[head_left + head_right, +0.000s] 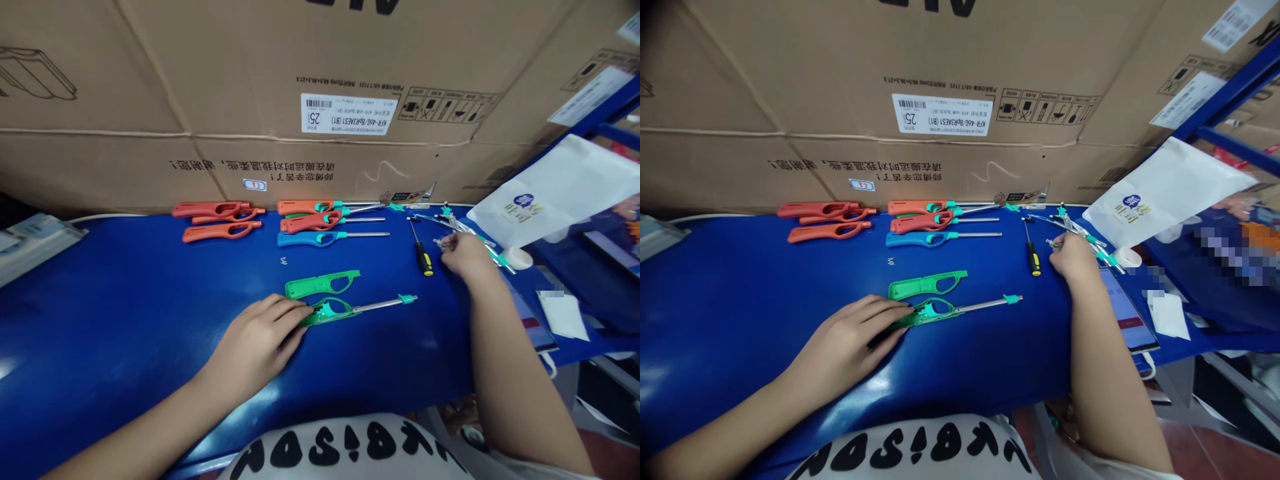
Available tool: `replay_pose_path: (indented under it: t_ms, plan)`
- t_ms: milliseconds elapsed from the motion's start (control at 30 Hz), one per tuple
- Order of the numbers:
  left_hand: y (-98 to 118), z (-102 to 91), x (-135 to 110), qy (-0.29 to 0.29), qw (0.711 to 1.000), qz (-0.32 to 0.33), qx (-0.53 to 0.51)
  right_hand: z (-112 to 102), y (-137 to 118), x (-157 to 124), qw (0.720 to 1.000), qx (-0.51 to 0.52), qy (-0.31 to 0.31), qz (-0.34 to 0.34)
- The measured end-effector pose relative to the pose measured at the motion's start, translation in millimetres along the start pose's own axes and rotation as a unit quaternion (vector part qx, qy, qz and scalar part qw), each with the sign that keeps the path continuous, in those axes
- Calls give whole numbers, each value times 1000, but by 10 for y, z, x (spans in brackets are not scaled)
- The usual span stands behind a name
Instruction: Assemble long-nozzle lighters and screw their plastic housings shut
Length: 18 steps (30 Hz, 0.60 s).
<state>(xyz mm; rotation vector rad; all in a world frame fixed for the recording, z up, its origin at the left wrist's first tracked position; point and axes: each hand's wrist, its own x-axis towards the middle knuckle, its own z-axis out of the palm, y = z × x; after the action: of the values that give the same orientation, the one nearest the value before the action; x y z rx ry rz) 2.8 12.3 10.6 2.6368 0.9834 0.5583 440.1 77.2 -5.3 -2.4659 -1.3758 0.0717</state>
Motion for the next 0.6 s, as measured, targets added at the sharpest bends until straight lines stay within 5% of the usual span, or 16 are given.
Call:
replay_pose_path:
  t_ms: [267, 400, 600]
  plan:
    - [27, 15, 9, 10, 998, -31, -47, -250, -494, -400, 992, 102, 19, -74]
    - [98, 13, 28, 64, 983, -72, -156, -371, -1021, -953, 878, 417, -135, -193]
    - [167, 11, 32, 123, 954, -110, -252, -225, -1391, -1577, 771, 467, -282, -328]
